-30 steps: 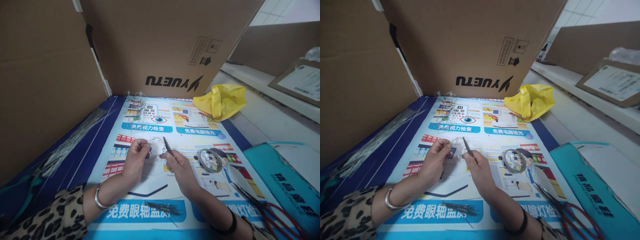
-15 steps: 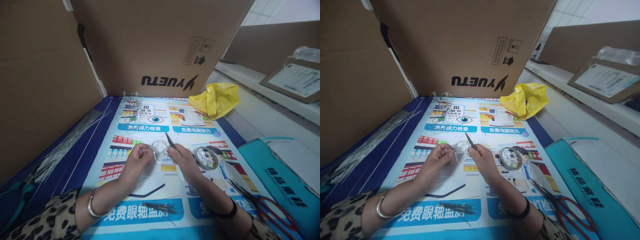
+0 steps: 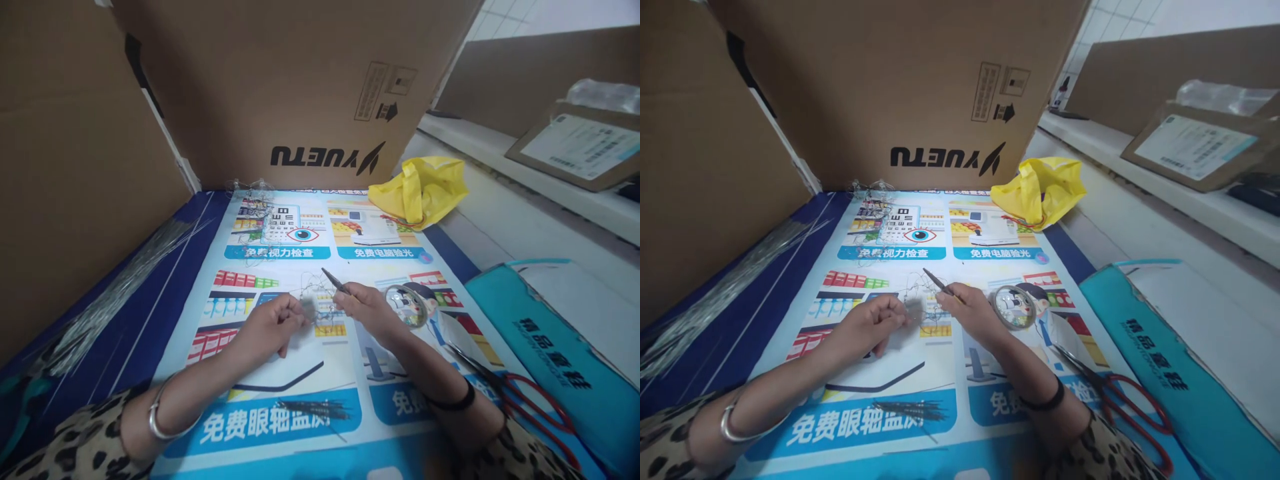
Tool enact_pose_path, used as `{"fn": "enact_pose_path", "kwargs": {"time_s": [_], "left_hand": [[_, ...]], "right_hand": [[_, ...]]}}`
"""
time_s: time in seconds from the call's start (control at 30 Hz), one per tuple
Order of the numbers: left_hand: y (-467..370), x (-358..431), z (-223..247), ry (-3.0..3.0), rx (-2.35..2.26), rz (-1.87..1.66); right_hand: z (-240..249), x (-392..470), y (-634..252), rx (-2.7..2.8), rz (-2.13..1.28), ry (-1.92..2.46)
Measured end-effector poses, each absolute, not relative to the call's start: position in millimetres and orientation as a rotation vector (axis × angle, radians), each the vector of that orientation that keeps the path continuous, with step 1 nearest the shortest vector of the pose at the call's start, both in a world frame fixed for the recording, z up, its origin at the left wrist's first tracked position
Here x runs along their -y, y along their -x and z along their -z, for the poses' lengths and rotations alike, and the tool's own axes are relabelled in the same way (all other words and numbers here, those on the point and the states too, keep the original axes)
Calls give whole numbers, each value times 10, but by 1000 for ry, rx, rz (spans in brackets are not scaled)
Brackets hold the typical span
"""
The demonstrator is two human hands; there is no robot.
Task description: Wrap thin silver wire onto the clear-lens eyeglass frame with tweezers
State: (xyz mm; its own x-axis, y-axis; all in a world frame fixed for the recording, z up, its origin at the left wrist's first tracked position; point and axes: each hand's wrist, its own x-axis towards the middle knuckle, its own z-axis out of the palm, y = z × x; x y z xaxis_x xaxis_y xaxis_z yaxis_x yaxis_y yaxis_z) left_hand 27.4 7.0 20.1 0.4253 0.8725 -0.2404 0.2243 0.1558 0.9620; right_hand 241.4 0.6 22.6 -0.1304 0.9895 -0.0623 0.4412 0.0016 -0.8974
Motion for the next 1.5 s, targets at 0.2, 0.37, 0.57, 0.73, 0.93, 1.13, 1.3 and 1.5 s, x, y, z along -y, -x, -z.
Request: {"fn": "enact_pose_path", "kwargs": {"time_s": [0.2, 0.37, 0.57, 0.73, 0.93, 1.13, 1.3, 1.5], "left_hand": [[-233, -147, -329, -1807, -1139, -746], [-341, -474, -373, -2188, -1044, -872], [-476, -950, -320, -2390, -816, -533], [-443, -1023, -290, -2539, -608, -381], [-434, -935, -280, -2695, -543, -273], [-457, -910, -275, -2918, -618, -261], [-405, -959, -274, -2891, -664, -144], [-329, -920, -433, -2760, -845, -307]], "right_hand": [[-246, -12, -2382, 1707, -1065, 1448], [-229, -14, -2389, 1735, -1043, 1414], [-206, -12, -2399, 1729, -1027, 1425], [-187, 3, -2394, 1713, -979, 1460], [-173, 12, -2394, 1728, -942, 1486], [-167, 16, -2384, 1730, -928, 1476], [-152, 12, -2390, 1748, -920, 1478], [-149, 17, -2396, 1743, -949, 1469]]}}
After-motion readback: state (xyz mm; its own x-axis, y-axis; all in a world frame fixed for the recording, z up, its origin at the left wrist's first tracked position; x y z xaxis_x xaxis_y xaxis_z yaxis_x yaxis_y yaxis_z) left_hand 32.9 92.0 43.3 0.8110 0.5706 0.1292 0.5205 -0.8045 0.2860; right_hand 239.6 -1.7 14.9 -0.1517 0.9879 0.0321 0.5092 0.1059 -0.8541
